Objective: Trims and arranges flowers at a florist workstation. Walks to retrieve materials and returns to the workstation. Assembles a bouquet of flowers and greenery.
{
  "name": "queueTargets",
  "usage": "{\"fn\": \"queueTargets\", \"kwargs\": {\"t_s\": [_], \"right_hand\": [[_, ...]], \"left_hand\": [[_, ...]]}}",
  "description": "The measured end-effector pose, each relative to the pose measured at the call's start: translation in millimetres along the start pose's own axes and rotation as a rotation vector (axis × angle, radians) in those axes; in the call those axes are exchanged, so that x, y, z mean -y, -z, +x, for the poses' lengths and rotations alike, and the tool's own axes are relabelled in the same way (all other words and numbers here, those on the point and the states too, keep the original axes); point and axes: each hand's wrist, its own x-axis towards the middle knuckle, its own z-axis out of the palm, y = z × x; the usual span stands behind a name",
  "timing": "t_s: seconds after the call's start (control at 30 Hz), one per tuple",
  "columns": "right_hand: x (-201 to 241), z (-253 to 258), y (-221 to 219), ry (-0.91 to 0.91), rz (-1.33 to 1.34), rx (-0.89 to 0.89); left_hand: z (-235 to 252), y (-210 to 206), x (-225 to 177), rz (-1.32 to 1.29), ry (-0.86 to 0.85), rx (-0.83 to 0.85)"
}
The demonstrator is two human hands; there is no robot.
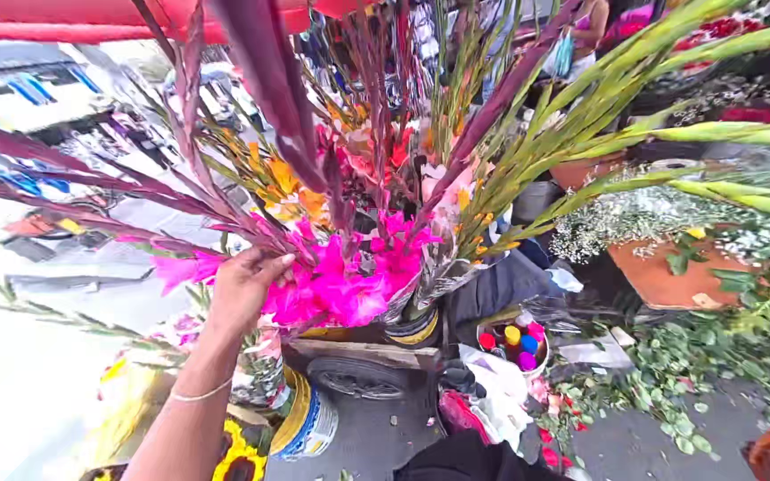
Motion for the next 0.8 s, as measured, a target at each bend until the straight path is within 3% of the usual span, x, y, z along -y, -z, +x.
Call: {"fn": "queueTargets", "kwargs": {"t_s": [0.07,0.17,0.27,0.33,0.43,0.57,0.8], "right_hand": [[46.8,20.1,-104.3,0.022,-0.294,0.205],[94.2,50.9,-238.7,0.415,-0.761,0.554],[119.3,67.2,-353.3,0.839,-1.2,0.571],[128.2,71.0,-406.6,0.952,-1.379,0.52],[141.0,69.0,-459.4,0.953,-1.566,0.449],[148.6,63.6,-500.6,0.738,-1.823,0.432],[147.5,72.8,-513.4,0.454,-1.952,0.445]], "left_hand": [[9.0,7.2,11.2,-0.048,-0.071,0.073],[14.9,16.8,22.2,-0.146,-0.132,0.162],[17.7,23.8,26.0,-0.132,-0.167,0.194],[16.1,28.4,27.5,-0.116,-0.168,0.207],[9.8,35.9,31.6,-0.119,-0.187,0.197],[21.3,33.4,43.2,-0.184,-0.261,0.199],[34.2,22.3,36.8,-0.144,-0.301,0.246]]}}
